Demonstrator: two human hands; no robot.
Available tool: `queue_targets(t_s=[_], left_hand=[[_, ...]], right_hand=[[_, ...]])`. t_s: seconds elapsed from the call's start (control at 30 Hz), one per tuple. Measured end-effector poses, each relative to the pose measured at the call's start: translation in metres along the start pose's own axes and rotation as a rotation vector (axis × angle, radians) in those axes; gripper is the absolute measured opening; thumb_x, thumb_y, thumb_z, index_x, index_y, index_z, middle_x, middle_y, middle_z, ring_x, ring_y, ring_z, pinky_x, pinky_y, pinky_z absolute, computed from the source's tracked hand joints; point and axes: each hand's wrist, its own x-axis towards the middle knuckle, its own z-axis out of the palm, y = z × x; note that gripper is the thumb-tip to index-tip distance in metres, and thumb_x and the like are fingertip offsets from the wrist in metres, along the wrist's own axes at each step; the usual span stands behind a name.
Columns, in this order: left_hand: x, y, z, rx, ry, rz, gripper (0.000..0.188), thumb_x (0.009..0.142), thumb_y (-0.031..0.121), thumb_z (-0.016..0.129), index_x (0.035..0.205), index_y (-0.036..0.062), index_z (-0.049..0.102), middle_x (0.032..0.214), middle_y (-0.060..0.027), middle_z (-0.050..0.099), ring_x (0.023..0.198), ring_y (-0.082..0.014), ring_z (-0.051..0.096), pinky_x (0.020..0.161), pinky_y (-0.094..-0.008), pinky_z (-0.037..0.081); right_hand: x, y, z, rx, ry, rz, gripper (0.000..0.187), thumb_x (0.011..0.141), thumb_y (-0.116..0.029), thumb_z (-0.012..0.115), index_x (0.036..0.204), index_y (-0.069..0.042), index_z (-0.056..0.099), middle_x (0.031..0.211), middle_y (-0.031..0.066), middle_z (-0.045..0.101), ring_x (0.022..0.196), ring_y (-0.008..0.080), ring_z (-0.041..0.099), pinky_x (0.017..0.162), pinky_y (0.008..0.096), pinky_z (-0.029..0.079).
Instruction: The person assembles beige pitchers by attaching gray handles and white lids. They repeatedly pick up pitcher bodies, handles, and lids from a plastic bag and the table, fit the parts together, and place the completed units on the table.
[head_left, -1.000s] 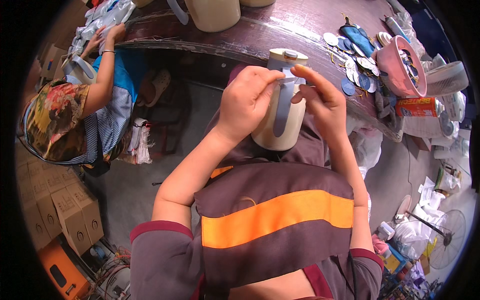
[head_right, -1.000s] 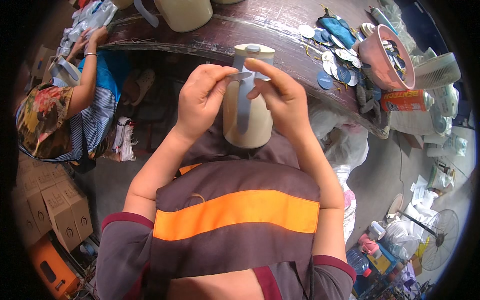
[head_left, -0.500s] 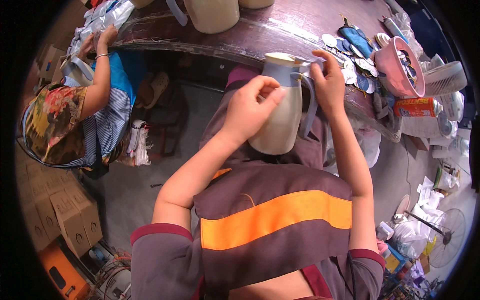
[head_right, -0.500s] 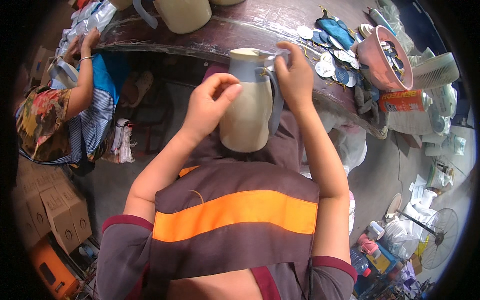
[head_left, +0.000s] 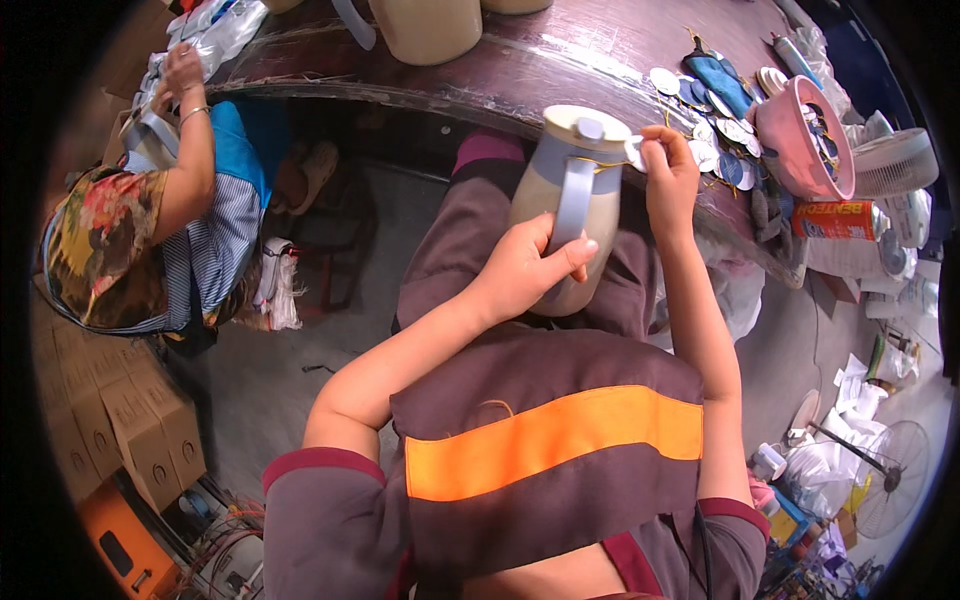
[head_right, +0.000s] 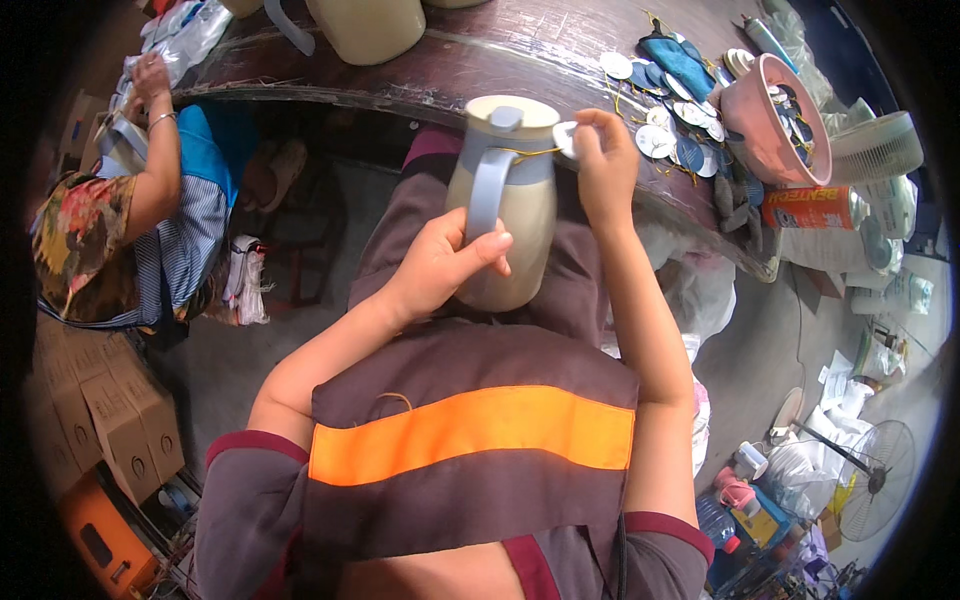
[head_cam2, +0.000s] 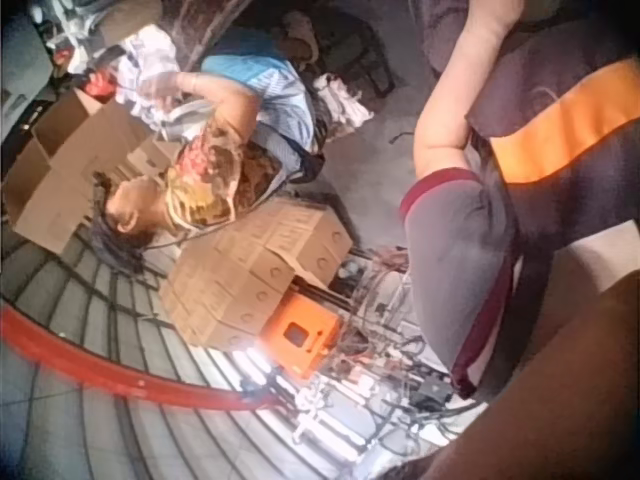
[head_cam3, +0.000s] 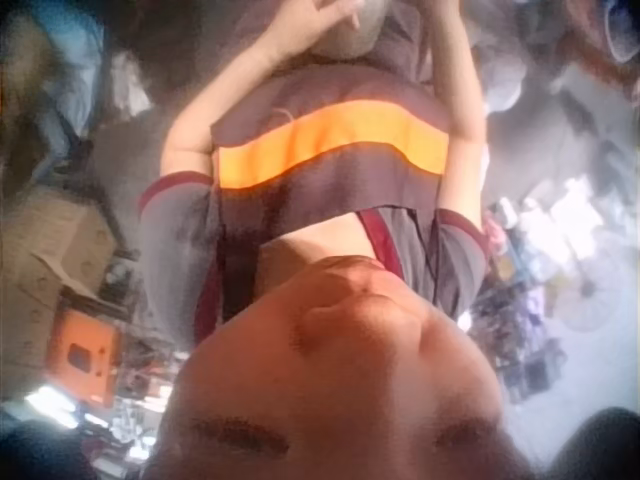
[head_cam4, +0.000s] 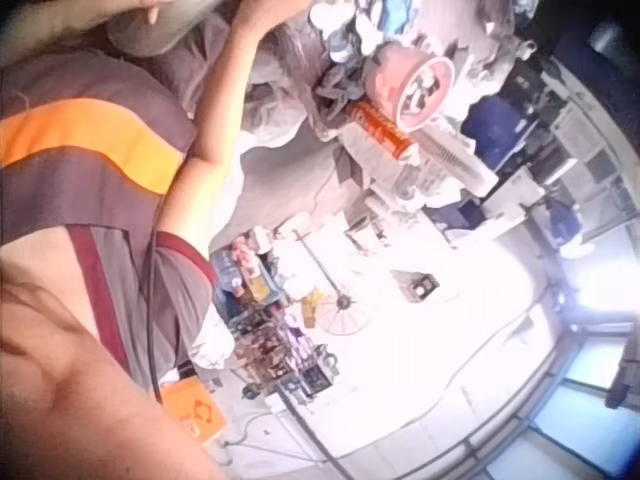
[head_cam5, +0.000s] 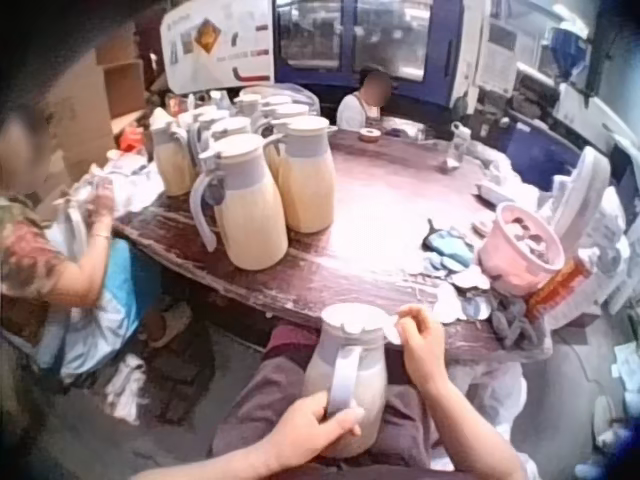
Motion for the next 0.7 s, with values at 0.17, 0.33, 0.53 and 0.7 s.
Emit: queue_targets(t_s=[0.17,0.33,0.53,0.7], left_hand=[[0.006,0.001,-0.001,-0.109,0.282,0.111,0.031,0.093,0.019,0.061,0.115,0.0014,0.048,0.085,-0.0006,0.055,0.063,-0.0054,0.050,0.059,-0.0207,0.041],[-0.003,0.003,0.004,0.112,0.331,0.258,0.044,0.091,0.017,0.063,0.128,0.0022,0.045,0.081,0.0019,0.054,0.056,-0.0020,0.043,0.049,-0.0178,0.034],[-0.020,0.013,-0.010,0.378,0.326,0.300,0.038,0.089,0.009,0.059,0.126,0.0081,0.053,0.094,0.0007,0.054,0.063,-0.0030,0.048,0.055,-0.0188,0.040],[-0.020,0.034,0.000,0.846,0.462,0.446,0.024,0.081,0.003,0.062,0.103,0.0120,0.066,0.121,-0.0091,0.050,0.067,-0.0142,0.057,0.066,-0.0275,0.048]], right_hand=[[-0.039,-0.042,0.004,-0.153,-0.115,-0.082,0.017,0.087,-0.004,0.052,0.099,-0.002,0.063,0.086,0.0060,0.064,0.078,0.0102,0.059,0.070,0.0239,0.047],[-0.034,-0.003,-0.018,0.035,-0.003,0.062,0.017,0.089,-0.006,0.051,0.099,0.000,0.063,0.092,0.0030,0.064,0.081,0.0086,0.057,0.073,0.0232,0.045],[-0.048,-0.041,-0.022,0.474,-0.126,0.305,0.017,0.088,-0.007,0.057,0.102,-0.001,0.064,0.095,0.0020,0.063,0.087,0.0068,0.056,0.079,0.0219,0.043],[-0.068,-0.044,-0.023,0.910,-0.240,0.459,0.017,0.090,-0.011,0.054,0.106,-0.004,0.055,0.103,0.0092,0.062,0.101,0.0198,0.061,0.098,0.0378,0.044]])
